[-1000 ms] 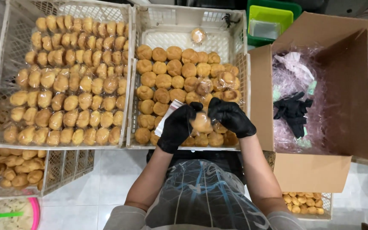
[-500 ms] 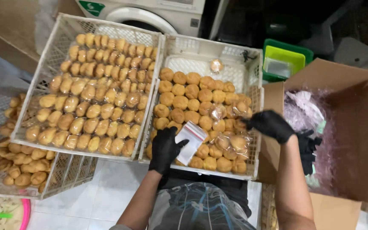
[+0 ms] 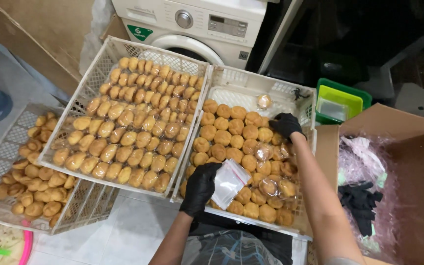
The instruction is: Packaging individual pastries into small plastic bags from a large crate.
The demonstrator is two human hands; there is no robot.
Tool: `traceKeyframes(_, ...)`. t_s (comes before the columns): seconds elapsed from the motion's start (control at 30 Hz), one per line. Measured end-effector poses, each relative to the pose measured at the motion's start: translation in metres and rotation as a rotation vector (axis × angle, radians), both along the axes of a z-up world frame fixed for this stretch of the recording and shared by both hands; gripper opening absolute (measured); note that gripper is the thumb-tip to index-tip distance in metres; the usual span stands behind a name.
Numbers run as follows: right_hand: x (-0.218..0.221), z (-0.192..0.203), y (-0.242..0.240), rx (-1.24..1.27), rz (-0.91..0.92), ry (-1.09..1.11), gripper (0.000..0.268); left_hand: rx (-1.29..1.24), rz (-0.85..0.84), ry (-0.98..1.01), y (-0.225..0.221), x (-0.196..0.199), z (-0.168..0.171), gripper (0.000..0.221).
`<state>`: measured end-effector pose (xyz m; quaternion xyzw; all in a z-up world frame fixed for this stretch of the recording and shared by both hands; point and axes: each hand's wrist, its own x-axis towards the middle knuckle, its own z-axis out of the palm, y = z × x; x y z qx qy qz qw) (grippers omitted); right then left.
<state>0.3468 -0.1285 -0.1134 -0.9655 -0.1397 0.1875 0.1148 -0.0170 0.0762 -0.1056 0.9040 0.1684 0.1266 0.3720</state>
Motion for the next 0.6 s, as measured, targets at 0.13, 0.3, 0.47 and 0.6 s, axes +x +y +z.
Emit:
traceKeyframes(0.13, -0.017, 0.016, 0.002, 0.135, -0.145, 0.141, 0.066, -0.14, -0.006, -0.092, 0.001, 0.004, -0.028, 0.026)
traceKeyframes(0.3, -0.04, 0.043, 0.001, 0.165, -0.115, 0.131, 0.074, -0.27, 0.008, 0.014, -0.002, 0.005, -0.008, 0.026)
traceKeyframes(0.47, -0.141, 0.16, 0.022, 0.86, 0.233, 0.327, 0.064, -0.162, 0.131, 0.029, 0.0, 0.004, 0.016, 0.019)
traceKeyframes(0.6, -0.216, 0.167, 0.028, 0.8, 0.412, 0.581, 0.059, -0.172, 0.175, -0.043, 0.001, 0.008, 0.003, 0.021)
